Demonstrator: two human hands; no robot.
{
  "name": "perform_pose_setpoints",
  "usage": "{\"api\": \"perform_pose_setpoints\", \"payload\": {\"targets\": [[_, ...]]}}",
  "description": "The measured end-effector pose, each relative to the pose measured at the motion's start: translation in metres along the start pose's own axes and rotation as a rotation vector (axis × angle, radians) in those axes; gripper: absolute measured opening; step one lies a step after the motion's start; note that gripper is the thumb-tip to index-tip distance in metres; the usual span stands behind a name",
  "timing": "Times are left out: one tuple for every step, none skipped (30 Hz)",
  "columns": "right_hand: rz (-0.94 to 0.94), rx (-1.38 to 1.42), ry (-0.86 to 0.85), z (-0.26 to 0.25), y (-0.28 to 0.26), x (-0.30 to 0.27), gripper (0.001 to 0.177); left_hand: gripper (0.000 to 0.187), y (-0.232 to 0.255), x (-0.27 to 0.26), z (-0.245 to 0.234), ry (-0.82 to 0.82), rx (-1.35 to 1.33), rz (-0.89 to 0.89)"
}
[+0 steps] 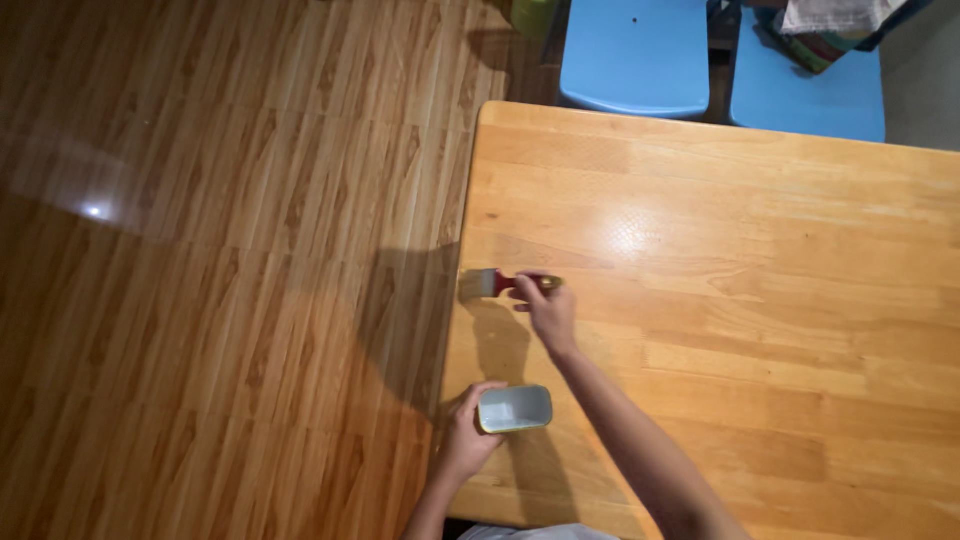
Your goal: The person applies a finish to a wooden table using a paintbrush and a small metal tin. They repeatedly dip the brush into the tin and spread the finish across the table surface in long strokes.
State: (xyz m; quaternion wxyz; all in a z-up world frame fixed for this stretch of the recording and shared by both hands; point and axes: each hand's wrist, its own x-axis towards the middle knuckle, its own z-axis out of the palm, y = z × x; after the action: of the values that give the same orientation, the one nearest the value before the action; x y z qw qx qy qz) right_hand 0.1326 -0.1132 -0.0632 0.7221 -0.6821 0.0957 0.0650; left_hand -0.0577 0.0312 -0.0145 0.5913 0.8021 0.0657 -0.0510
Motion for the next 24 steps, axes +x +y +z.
{"api": "perform_pose_setpoints", "payload": {"targets": [[0.001,-0.025,0.008,0.003,0.009,0.002,0.023,0.060,0.000,-0.002,-0.001,0.026,-0.005,0.041],[0.001,-0.051,0.013,0.003,0.017,0.004,0.023,0.060,0.000,-0.002,-0.003,0.055,-0.009,0.084],[-0.002,-0.062,0.035,-0.004,0.021,0.005,0.023,0.061,-0.001,-0.001,-0.005,0.046,-0.013,0.049],[-0.004,-0.074,0.052,-0.020,0.023,0.003,0.024,0.061,-0.001,-0.002,-0.007,0.040,-0.018,0.011],[-0.006,-0.086,0.070,-0.039,0.023,0.002,0.024,0.062,-0.002,-0.003,-0.009,0.034,-0.023,-0.026],[-0.014,-0.144,0.109,-0.064,0.020,-0.001,0.024,0.063,-0.003,-0.004,-0.011,0.038,-0.004,-0.019],[-0.021,-0.202,0.148,-0.090,0.015,-0.006,0.024,0.064,-0.003,-0.004,-0.013,0.042,0.014,-0.012],[-0.076,-0.214,0.164,-0.115,0.006,-0.013,0.024,0.066,-0.003,-0.002,-0.014,0.048,0.031,0.001],[-0.111,-0.317,0.220,-0.139,-0.005,-0.021,0.024,0.066,-0.003,-0.002,-0.015,0.049,0.023,0.009],[-0.147,-0.419,0.274,-0.152,-0.014,-0.024,0.024,0.066,-0.003,-0.003,-0.016,0.052,0.014,0.017],[-0.159,-0.529,0.295,-0.158,-0.022,-0.026,0.024,0.066,-0.004,-0.002,-0.016,0.056,0.005,0.026],[-0.167,-0.638,0.317,-0.164,-0.032,-0.031,0.025,0.066,-0.004,-0.001,-0.016,0.048,-0.003,0.012],[-0.176,-0.746,0.340,-0.161,-0.039,-0.033,0.025,0.066,-0.004,0.000,-0.015,0.040,-0.012,-0.003],[-0.251,-0.617,0.256,-0.147,-0.039,-0.032,0.025,0.066,-0.006,-0.001,-0.015,0.027,-0.018,-0.021],[-0.325,-0.486,0.172,-0.129,-0.036,-0.027,0.025,0.065,-0.007,-0.001,-0.014,0.024,-0.011,-0.003],[-0.241,-0.332,0.128,-0.104,-0.030,-0.017,0.025,0.064,-0.008,0.001,-0.013,0.021,-0.003,0.019],[-0.158,-0.177,0.083,-0.079,-0.023,-0.007,0.025,0.062,-0.008,0.002,-0.013,0.018,0.005,0.041],[-0.114,-0.147,0.062,-0.052,-0.014,0.000,0.025,0.062,-0.008,0.004,-0.012,0.016,-0.002,0.054],[-0.070,-0.117,0.040,-0.032,-0.006,0.005,0.024,0.063,-0.007,0.005,-0.012,0.015,-0.009,0.066],[-0.058,-0.115,0.038,-0.023,0.003,0.007,0.024,0.063,-0.008,0.004,-0.012,0.014,-0.013,0.076],[-0.045,-0.113,0.036,-0.016,0.011,0.011,0.023,0.063,-0.009,0.003,-0.011,0.003,-0.019,0.021],[-0.034,-0.110,0.035,-0.015,0.016,0.013,0.023,0.063,-0.008,0.004,-0.012,-0.009,-0.024,-0.033],[-0.038,-0.130,0.066,-0.024,0.017,0.012,0.023,0.062,-0.008,0.004,-0.013,-0.020,-0.028,-0.087],[-0.042,-0.151,0.097,-0.045,0.014,0.009,0.023,0.063,-0.008,0.005,-0.013,-0.006,-0.026,-0.043]]}}
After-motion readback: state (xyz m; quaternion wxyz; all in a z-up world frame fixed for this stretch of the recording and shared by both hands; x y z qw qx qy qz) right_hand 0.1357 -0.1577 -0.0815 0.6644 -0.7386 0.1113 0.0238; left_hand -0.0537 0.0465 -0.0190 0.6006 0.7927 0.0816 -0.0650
